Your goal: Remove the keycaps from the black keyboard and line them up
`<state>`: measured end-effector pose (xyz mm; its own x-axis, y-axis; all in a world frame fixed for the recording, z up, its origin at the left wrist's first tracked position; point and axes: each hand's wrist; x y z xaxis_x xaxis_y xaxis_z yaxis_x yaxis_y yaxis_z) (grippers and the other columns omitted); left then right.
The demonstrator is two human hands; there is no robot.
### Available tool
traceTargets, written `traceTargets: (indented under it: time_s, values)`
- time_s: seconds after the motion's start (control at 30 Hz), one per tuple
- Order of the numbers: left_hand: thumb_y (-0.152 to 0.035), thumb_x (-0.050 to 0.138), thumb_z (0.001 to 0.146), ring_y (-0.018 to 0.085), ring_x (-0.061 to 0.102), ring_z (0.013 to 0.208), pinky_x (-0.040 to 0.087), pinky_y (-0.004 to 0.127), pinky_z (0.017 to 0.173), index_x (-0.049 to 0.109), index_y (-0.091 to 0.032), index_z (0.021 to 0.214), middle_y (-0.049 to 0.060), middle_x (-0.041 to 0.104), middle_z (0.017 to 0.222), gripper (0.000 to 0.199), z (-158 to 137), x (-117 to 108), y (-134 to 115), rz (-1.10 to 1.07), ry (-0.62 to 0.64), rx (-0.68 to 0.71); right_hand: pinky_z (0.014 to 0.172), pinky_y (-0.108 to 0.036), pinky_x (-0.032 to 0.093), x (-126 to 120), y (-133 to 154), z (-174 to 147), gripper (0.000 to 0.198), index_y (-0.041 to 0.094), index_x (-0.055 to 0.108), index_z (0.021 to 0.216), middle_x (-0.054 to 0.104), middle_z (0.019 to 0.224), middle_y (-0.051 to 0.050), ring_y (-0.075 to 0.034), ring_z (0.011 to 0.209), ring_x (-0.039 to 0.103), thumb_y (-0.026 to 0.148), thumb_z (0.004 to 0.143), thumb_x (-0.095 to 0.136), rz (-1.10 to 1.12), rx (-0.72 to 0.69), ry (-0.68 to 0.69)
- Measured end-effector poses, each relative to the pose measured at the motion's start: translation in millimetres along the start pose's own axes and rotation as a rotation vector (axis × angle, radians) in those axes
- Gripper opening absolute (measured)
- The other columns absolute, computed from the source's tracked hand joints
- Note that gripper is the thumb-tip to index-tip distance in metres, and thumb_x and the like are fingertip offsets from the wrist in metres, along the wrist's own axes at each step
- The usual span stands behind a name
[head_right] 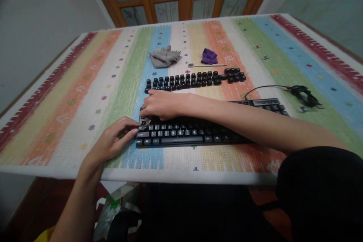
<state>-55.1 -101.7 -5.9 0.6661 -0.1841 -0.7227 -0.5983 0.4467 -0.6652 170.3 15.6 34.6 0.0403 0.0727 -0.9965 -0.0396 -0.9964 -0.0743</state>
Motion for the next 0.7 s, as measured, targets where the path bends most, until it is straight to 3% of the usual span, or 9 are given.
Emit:
traceTargets:
  time_s: [0.17,0.47,0.7]
  values:
    - [-0.025,0.054,0.1,0.015,0.06,0.088,0.049,0.028,0.08,0.061,-0.019,0.107,0.003,0.063,0.098,0.012,-1,-1,1,0.018,0.007,0.005,0.079,-0.035,0.024,2,-3,0,0.013,0.02,0.063,0.096,0.069,0.091,-0.003,-0.02,0.09,0.055,0.009,0.093,0.055,-0.057,-0.09,-0.09]
    - [-0.023,0.054,0.1,0.015,0.061,0.091,0.05,0.029,0.083,0.061,-0.02,0.108,0.003,0.064,0.099,0.011,-1,-1,-1,0.025,0.008,0.034,0.079,-0.035,0.024,7,-6,0,0.017,0.019,0.062,0.099,0.069,0.091,-0.002,-0.02,0.089,0.056,0.007,0.087,0.058,-0.07,-0.032,-0.107]
    - [-0.021,0.055,0.099,0.013,0.06,0.085,0.05,0.026,0.078,0.061,-0.02,0.107,0.002,0.063,0.095,0.009,1,-2,-3,0.036,-0.002,0.039,0.075,-0.035,0.024,2,13,-10,0.013,0.019,0.063,0.099,0.069,0.089,-0.003,-0.019,0.084,0.057,0.013,0.088,0.059,-0.137,0.064,-0.112]
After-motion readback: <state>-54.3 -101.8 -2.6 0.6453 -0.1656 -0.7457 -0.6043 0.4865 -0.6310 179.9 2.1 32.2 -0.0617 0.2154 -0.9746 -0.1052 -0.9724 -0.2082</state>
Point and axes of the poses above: each hand's wrist, its own z-axis towards the middle knuckle, its own x-axis out of the palm, y = z × x
